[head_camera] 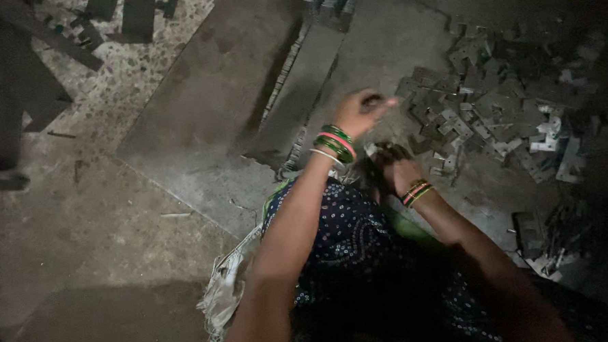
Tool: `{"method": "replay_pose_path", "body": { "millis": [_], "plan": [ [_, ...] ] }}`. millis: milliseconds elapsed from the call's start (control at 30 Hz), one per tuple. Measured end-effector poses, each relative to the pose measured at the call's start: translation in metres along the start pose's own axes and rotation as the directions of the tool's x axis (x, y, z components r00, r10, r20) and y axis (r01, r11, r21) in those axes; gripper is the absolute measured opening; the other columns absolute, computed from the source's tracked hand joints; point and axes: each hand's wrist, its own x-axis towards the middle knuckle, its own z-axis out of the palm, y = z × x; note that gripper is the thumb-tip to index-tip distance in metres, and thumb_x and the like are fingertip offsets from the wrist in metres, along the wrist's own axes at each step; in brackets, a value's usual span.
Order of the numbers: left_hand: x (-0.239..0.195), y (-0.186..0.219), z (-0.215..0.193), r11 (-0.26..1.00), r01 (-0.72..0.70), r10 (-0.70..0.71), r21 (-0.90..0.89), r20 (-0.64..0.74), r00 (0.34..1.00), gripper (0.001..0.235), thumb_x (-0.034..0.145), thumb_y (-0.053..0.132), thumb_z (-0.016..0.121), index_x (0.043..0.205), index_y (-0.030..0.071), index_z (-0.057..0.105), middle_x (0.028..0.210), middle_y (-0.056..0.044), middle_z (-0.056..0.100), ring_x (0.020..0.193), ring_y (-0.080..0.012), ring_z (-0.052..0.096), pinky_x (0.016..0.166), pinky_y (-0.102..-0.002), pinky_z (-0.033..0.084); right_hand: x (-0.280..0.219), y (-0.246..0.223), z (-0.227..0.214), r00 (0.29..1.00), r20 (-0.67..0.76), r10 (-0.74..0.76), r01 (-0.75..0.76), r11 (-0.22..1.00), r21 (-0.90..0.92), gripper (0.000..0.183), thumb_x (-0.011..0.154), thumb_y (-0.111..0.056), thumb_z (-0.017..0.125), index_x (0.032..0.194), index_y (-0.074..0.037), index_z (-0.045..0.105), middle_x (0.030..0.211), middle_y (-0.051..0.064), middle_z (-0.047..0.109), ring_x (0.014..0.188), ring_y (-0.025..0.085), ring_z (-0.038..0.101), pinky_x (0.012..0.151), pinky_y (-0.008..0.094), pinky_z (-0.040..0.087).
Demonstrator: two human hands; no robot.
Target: The person sorts through a pile of small metal components by hand, picking them up individually and stacking them onto a larger metal strip.
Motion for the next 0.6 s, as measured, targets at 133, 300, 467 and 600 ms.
{"method": "replay_pose_path", "body": {
  "millis": [133,300,467,600],
  "plan": [
    [0.045,-0.081,0.002,0.944,-0.055,0.092,0.326,-0.101,0.991,0.068,0.08,0.067,0.068,0.11,0.006,0.076,0.102,-0.015,0.079,0.096,-0.0306,0.076,0.088,-0.04,0.058,-0.004,0.009,-0.016,0.985,-0.168,-0.043,0.043,0.999,-0.003,0.024,0.098,-0.03,0.056,0.101,-0.013,0.074,0.098,0.014,0.076,0.091,0.032,0.074,0.086,0.046,0.059],
    [0.071,-0.096,0.003,0.95,0.208,-0.198,0.234,-0.066,0.978,0.103,0.09,0.087,0.053,0.13,-0.008,0.059,0.132,-0.033,0.056,0.126,-0.0474,0.053,0.107,-0.051,0.042,-0.054,-0.005,-0.151,0.465,-0.876,-0.128,0.245,0.97,-0.012,0.032,0.085,-0.011,0.064,0.116,-0.001,0.062,0.105,0.022,0.073,0.094,0.042,0.073,0.082,0.048,0.058],
    [0.048,-0.042,-0.022,0.707,0.492,-0.373,-0.507,0.324,0.869,0.132,0.087,0.093,0.033,0.13,-0.032,0.029,0.124,-0.035,0.063,0.134,-0.0421,0.054,0.113,-0.076,0.009,-0.057,-0.001,-0.185,0.625,-0.742,0.242,-0.011,0.953,0.301,0.038,0.087,-0.008,0.065,0.123,0.003,0.061,0.099,0.026,0.071,0.09,0.046,0.07,0.083,0.055,0.058],
    [0.035,-0.021,-0.022,0.764,0.458,-0.298,-0.454,0.381,0.875,0.115,0.07,0.091,0.035,0.138,0.006,0.069,0.115,-0.019,0.067,0.125,-0.025,0.04,0.093,-0.053,0.023,0.007,0.004,-0.106,0.842,-0.02,0.538,-0.518,0.82,0.244,0.026,0.096,-0.015,0.056,0.106,-0.004,0.077,0.103,0.023,0.075,0.094,0.039,0.074,0.081,0.052,0.061]
  ]
}}
